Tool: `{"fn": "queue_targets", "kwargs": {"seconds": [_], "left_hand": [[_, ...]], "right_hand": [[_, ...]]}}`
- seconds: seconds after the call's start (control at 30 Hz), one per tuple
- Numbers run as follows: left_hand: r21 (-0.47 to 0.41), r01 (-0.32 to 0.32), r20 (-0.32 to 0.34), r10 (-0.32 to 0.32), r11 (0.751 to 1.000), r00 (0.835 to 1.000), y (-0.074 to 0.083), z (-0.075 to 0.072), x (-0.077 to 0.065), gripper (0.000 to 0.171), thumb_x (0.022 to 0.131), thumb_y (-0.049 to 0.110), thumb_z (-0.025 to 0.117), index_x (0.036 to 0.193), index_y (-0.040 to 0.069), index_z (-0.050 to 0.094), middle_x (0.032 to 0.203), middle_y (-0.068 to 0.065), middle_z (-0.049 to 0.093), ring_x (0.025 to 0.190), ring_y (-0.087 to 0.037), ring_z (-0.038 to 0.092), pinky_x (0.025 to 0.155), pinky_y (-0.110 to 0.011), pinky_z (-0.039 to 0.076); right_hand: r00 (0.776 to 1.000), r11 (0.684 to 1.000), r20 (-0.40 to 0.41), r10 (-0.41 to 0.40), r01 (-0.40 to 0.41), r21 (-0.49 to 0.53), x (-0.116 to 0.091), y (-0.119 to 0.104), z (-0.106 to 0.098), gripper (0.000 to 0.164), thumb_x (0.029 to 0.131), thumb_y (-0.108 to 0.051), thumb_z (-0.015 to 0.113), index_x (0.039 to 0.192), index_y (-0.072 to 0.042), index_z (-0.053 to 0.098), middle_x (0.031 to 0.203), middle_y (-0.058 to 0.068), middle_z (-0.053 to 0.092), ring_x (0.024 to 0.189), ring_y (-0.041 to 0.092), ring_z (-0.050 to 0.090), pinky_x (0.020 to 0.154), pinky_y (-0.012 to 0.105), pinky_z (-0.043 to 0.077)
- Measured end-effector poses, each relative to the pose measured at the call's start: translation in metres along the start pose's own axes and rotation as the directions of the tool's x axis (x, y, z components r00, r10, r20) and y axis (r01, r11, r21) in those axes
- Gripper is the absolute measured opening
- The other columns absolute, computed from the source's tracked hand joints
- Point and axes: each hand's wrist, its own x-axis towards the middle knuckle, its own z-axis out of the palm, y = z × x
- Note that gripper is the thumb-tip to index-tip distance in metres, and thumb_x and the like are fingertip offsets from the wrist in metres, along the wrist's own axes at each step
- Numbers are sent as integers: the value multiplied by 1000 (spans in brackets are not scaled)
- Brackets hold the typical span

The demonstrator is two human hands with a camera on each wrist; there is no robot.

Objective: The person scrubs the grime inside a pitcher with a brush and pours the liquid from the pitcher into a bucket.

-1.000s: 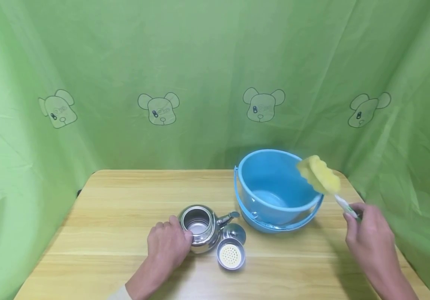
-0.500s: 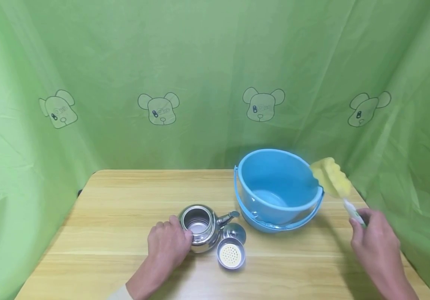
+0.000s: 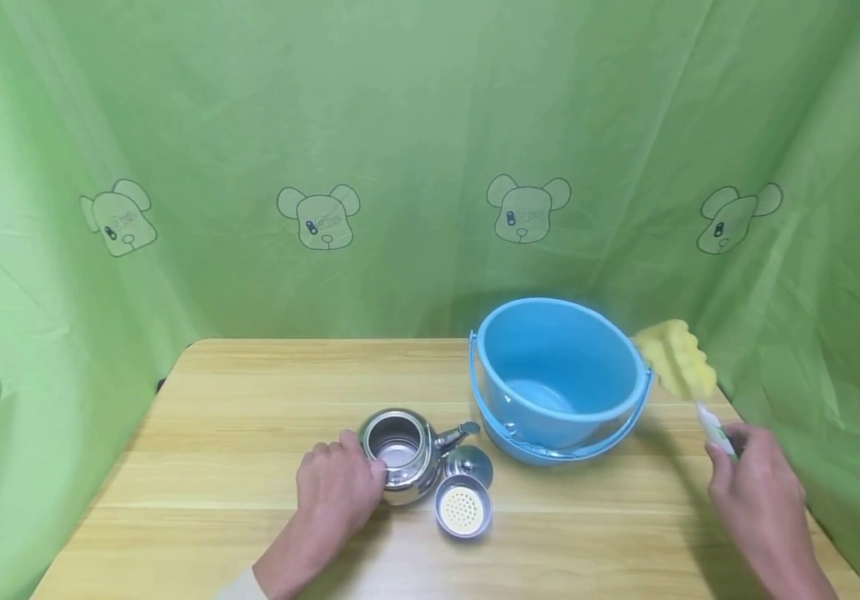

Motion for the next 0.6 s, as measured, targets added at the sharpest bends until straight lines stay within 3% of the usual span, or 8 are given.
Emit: {"fn": "queue_targets", "kwargs": {"seconds": [0.3,0.6], "left_hand": [[-1,2,-6,-2,1000,1000,0,0,-1,24,89,27,50,74,9,44,60,-3,40,55,-19,37,51,-29,26],[-5,-3,-30,2,1000,1000,0,2,0,24,88,27,50,73,10,43,59,-2,39,54,-19,36,50,-29,25]], "right_hand": [[994,999,107,7,-2,-43,5,10,1,41,99,-4,58,131,20,46,107,37,58,69,31,58,49,29,40],[993,995,105,-60,68,-73,7,22,13,33,94,2,62,119,22,51,96,38,60,64,28,54,49,31,39]]}}
